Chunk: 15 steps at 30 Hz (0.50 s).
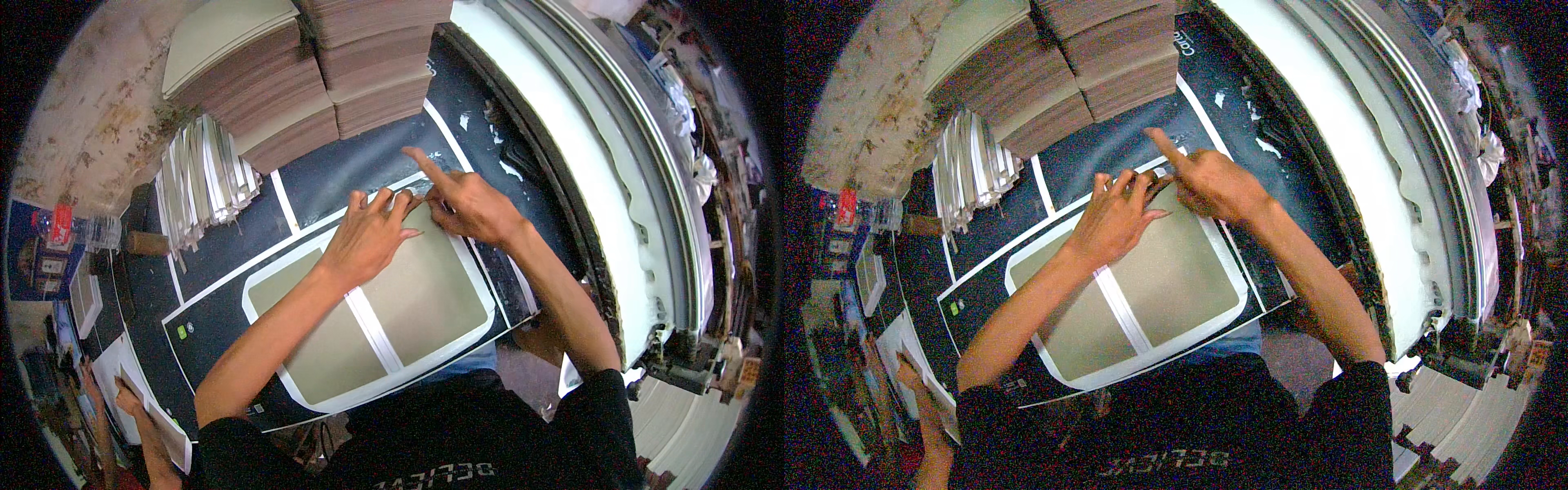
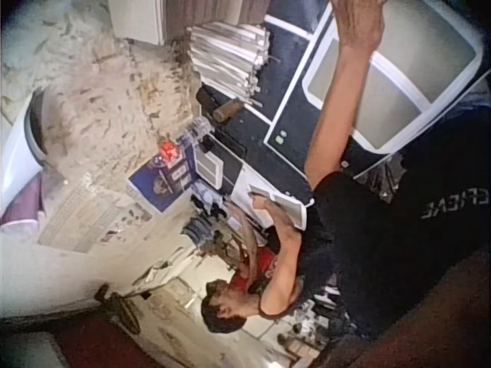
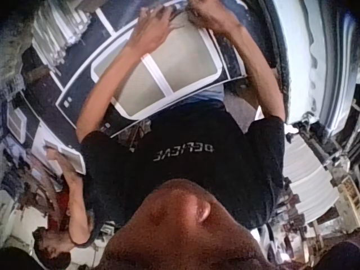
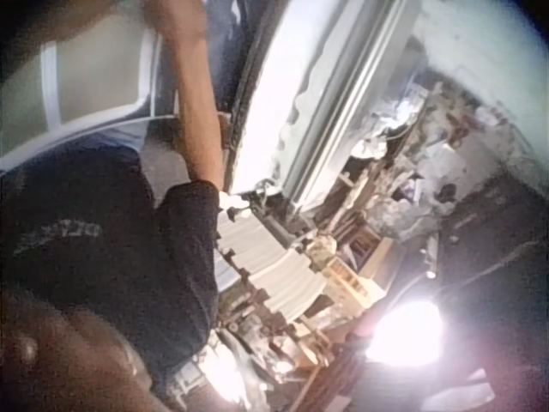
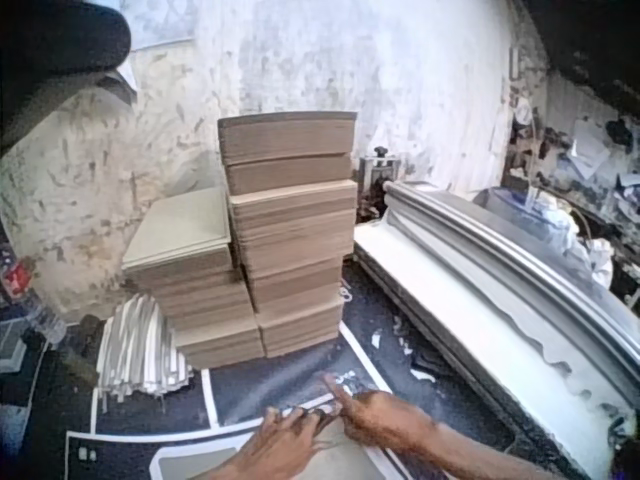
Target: The person assembles cardboard packaging by hand, folding cardboard pieces and inserting them into a printed cover, then using a machine to apply pressure or glue.
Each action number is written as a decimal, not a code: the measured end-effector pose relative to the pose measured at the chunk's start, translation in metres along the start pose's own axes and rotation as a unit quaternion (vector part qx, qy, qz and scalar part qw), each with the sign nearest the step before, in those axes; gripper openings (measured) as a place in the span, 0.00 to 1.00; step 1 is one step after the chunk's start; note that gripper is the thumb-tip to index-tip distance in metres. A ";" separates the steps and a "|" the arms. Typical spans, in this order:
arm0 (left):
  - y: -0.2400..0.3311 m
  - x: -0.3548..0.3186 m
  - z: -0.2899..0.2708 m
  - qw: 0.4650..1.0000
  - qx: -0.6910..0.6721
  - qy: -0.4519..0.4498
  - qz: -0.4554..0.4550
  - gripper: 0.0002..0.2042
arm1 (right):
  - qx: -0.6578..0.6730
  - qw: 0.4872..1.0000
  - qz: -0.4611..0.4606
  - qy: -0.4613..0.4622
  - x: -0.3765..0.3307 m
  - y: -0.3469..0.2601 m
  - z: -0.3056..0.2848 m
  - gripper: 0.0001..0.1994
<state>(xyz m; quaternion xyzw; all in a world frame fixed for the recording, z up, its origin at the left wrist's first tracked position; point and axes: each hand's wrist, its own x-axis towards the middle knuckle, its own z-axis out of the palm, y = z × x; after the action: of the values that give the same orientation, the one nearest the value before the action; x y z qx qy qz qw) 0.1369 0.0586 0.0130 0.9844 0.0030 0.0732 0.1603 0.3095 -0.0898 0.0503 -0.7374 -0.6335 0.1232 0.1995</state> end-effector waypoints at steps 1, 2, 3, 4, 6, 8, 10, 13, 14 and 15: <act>-0.001 0.000 0.002 1.000 0.009 0.006 0.006 0.25 | 0.058 0.998 0.013 0.026 -0.002 0.004 0.002 0.48; -0.002 -0.001 0.003 1.000 0.018 0.011 0.013 0.25 | 0.115 0.992 0.025 0.053 -0.004 0.007 0.004 0.48; 0.000 0.001 0.003 1.000 0.017 0.008 0.014 0.24 | 0.143 0.987 0.034 0.064 -0.006 0.011 0.006 0.47; 0.001 0.002 0.002 1.000 0.017 0.006 0.015 0.24 | 0.172 0.981 0.043 0.075 -0.007 0.016 0.008 0.46; 0.002 0.002 0.001 1.000 0.010 0.002 0.013 0.24 | 0.200 0.974 0.055 0.091 -0.007 0.020 0.010 0.45; 0.000 0.001 0.002 1.000 -0.003 0.001 0.008 0.24 | 0.201 0.973 0.062 0.100 -0.006 0.021 0.011 0.44; 0.000 0.001 0.003 1.000 0.012 -0.002 0.007 0.24 | 0.205 0.972 0.063 0.097 -0.005 0.023 0.011 0.43; 0.001 0.003 0.001 1.000 0.008 -0.003 0.016 0.24 | 0.216 0.969 0.087 0.078 -0.007 0.022 0.005 0.42; 0.001 0.004 0.001 1.000 0.003 -0.003 0.022 0.24 | 0.219 0.968 0.100 0.069 -0.008 0.020 0.003 0.42; 0.000 0.002 -0.001 1.000 -0.003 0.002 0.022 0.25 | 0.204 0.973 0.086 0.068 -0.008 0.017 0.003 0.42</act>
<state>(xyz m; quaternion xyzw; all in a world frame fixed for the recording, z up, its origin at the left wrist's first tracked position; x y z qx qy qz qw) 0.1392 0.0585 0.0141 0.9836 -0.0186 0.0790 0.1611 0.3218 -0.0993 0.0393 -0.7394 -0.5145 0.2161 0.3765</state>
